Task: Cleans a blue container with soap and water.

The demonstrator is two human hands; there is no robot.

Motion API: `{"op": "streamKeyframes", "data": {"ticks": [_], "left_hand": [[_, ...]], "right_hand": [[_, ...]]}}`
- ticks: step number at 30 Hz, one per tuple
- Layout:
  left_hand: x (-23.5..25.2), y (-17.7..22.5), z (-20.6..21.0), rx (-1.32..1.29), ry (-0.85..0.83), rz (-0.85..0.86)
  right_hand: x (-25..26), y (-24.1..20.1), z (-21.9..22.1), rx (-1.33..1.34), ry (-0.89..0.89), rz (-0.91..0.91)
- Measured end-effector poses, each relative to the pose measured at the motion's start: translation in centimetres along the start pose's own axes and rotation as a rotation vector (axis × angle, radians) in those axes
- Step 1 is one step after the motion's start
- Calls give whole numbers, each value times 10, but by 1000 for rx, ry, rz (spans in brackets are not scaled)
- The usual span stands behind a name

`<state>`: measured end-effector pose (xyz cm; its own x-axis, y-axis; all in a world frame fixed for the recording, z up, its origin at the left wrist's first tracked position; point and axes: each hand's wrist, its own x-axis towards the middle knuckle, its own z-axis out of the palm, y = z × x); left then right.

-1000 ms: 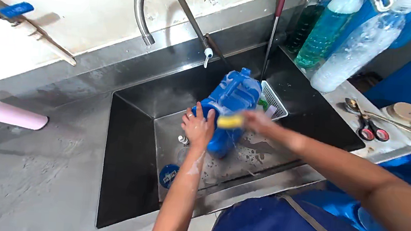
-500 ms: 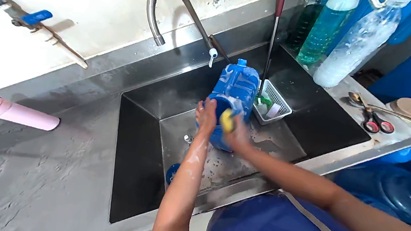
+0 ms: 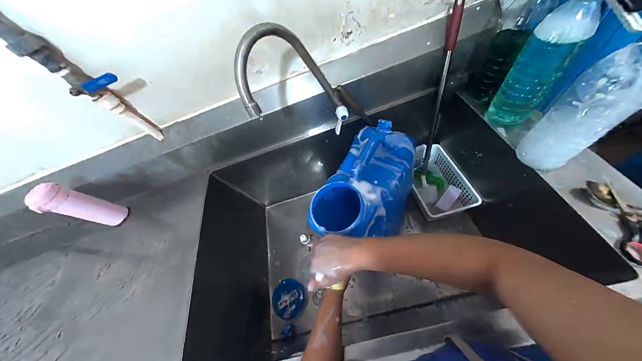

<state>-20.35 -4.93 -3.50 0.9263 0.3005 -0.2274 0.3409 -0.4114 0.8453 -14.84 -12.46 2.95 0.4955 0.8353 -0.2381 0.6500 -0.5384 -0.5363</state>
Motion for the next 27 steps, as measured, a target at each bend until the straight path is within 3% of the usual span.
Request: {"op": "streamKeyframes", "data": {"ticks": [1, 2, 4, 5, 8, 10, 11, 13, 14, 17, 19, 21, 25, 27], "left_hand": [[11, -13, -5, -77, 45, 279], [29, -15, -4, -79, 96, 511], [53, 31, -2, 144, 76, 710], [65, 62, 7, 278, 36, 739], [105, 137, 75, 758, -176, 494], [126, 149, 119, 945, -161, 316], [131, 154, 127, 973, -165, 263], [136, 169, 129, 960, -243, 200], [136, 167, 124, 949, -274, 176], [136, 165, 116, 924, -313, 146], [135, 167, 118, 916, -333, 163], [131, 164, 121, 928, -330, 198], [122, 163, 127, 952, -322, 222], [120, 164, 126, 959, -327, 224]], "right_hand": [[-28, 11, -11, 67, 179, -7], [-53, 34, -24, 119, 472, -10], [-80, 108, -49, 92, 969, 63], [-85, 156, -57, 78, 1061, 187], [-80, 283, -12, 330, 903, 635], [-72, 316, 35, 624, 700, 827], [-68, 310, 44, 838, 731, 882], [-68, 291, 28, 1184, 992, 892], [-70, 286, 25, 1222, 1058, 836], [-77, 294, 37, 1026, 1130, 683], [-78, 292, 77, 865, 1037, 683], [-69, 285, 156, 774, 785, 712], [-78, 244, 277, 524, -172, 694], [-93, 222, 305, 431, -445, 619]]}}
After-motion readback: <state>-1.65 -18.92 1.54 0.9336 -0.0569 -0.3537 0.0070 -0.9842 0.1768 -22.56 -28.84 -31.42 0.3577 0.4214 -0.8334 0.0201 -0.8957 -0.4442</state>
